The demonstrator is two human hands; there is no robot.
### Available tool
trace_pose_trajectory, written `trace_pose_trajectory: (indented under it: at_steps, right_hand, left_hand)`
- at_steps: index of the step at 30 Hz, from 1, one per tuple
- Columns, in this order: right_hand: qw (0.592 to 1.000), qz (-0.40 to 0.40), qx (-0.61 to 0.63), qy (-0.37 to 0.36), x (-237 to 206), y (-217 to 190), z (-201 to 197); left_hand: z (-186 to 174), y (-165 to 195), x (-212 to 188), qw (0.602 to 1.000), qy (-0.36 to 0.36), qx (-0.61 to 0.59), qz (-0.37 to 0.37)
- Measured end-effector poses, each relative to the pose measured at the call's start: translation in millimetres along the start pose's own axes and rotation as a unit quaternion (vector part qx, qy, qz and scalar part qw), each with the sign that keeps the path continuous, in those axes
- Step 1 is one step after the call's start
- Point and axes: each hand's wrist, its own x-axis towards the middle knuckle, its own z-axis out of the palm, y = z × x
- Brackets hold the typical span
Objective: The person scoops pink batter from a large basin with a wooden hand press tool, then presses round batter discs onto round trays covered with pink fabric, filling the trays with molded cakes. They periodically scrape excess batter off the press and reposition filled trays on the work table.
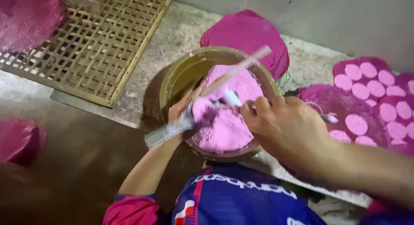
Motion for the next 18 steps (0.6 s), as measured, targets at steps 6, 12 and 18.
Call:
trace_pose_trajectory:
  at_steps: [6, 12, 18]
  right_hand:
    - [0.990, -0.018, -0.109, 0.083, 12, -41, 70]
    - [0.992, -0.054, -0.067, 0.096, 36, -53, 82]
    - [0.974, 0.089, 0.203, 0.035, -1, -4, 63]
  left_hand:
    - [15, -18, 5, 0.990, 0.098, -0.053, 0.090]
    - [27, -32, 2, 0.981, 0.151, 0.003, 0.124]
    - [-7, -44, 3, 0.928, 0.297, 0.087, 0.209]
